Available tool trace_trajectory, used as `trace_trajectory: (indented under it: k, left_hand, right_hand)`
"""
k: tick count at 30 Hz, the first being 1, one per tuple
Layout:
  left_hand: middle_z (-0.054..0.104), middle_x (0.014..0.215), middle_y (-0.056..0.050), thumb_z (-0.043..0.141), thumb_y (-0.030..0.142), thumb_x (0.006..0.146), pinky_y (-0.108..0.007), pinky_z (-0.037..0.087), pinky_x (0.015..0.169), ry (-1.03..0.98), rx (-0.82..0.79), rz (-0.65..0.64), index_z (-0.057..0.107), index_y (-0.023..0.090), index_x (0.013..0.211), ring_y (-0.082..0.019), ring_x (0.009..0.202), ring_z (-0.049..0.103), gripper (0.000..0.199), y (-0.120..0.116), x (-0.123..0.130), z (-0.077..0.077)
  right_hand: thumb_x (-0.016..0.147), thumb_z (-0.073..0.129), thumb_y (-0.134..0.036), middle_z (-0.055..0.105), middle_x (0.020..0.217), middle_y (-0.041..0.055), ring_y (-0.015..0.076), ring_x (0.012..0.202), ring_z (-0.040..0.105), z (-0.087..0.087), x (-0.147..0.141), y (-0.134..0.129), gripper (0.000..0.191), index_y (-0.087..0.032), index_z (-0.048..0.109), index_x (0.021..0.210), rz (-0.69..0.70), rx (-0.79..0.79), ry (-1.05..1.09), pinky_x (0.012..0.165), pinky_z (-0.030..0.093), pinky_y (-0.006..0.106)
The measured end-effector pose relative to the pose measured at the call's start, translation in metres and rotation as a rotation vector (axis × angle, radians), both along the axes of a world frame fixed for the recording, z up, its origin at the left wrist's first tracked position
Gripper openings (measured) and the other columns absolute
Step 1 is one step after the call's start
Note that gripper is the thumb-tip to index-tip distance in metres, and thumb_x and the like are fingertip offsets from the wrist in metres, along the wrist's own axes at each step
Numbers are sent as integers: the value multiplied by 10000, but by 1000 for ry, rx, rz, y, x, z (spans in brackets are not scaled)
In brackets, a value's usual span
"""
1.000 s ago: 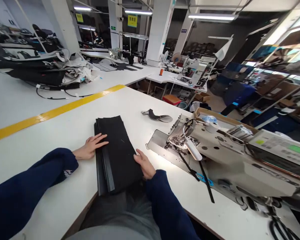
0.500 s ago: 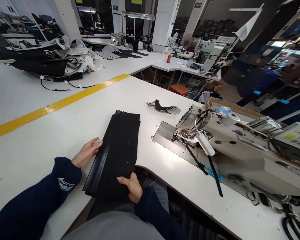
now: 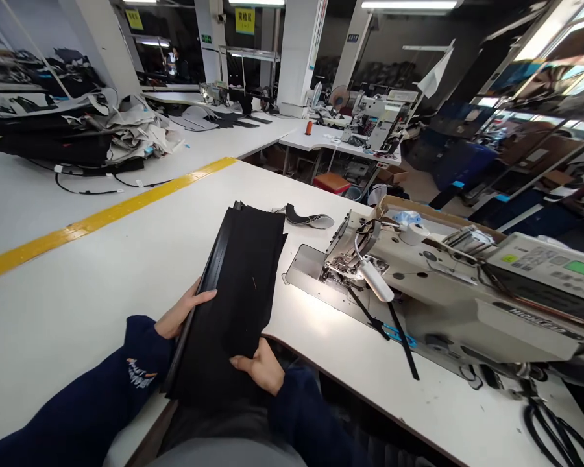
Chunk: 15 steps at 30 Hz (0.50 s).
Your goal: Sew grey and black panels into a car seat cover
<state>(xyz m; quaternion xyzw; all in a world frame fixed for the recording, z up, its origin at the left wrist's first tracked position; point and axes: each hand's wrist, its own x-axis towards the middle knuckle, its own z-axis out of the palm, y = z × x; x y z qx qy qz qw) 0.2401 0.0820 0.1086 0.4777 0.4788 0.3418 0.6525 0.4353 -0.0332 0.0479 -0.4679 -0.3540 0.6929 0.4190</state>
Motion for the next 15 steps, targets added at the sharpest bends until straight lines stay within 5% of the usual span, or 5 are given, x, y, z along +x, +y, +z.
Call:
trace_trajectory:
  k: [4, 7, 10, 15]
  left_hand:
    - [702, 1158, -86, 735, 502, 746, -396, 567, 911, -229, -255, -41, 515, 246, 1362, -298, 1050, 674, 703, -2, 1, -2]
    - [733, 1068, -116, 725, 580, 720, -399, 563, 935, -306, -389, -48, 657, 173, 1182, -318, 1070, 669, 620, 1, 1, -13]
    - [720, 1113, -134, 722, 657, 675, -388, 530, 1006, -427, -426, -64, 712, 148, 1046, -326, 1174, 615, 630, 3, 3, -23]
    - [661, 1246, -141, 697, 714, 660, -399, 464, 1097, -581, -341, -140, 699, 138, 1102, -330, 1307, 506, 727, 4, 18, -23]
  right_hand:
    - [609, 869, -444, 713, 1039, 76, 292, 968, 662, 4, 14, 3, 582, -188, 663, 1089, 34, 59, -27, 885, 523, 428]
    - [671, 825, -434, 723, 967, 66, 277, 872, 670, 14, 26, 9, 456, -183, 699, 1030, 145, 123, -115, 796, 538, 392]
    - [706, 784, -393, 704, 827, 35, 223, 727, 640, 36, 38, 18, 333, -170, 720, 945, 244, 190, -208, 679, 510, 334]
    - [634, 828, -358, 699, 785, 22, 208, 695, 635, 72, 50, 28, 333, -173, 738, 895, 269, 211, -191, 664, 497, 320]
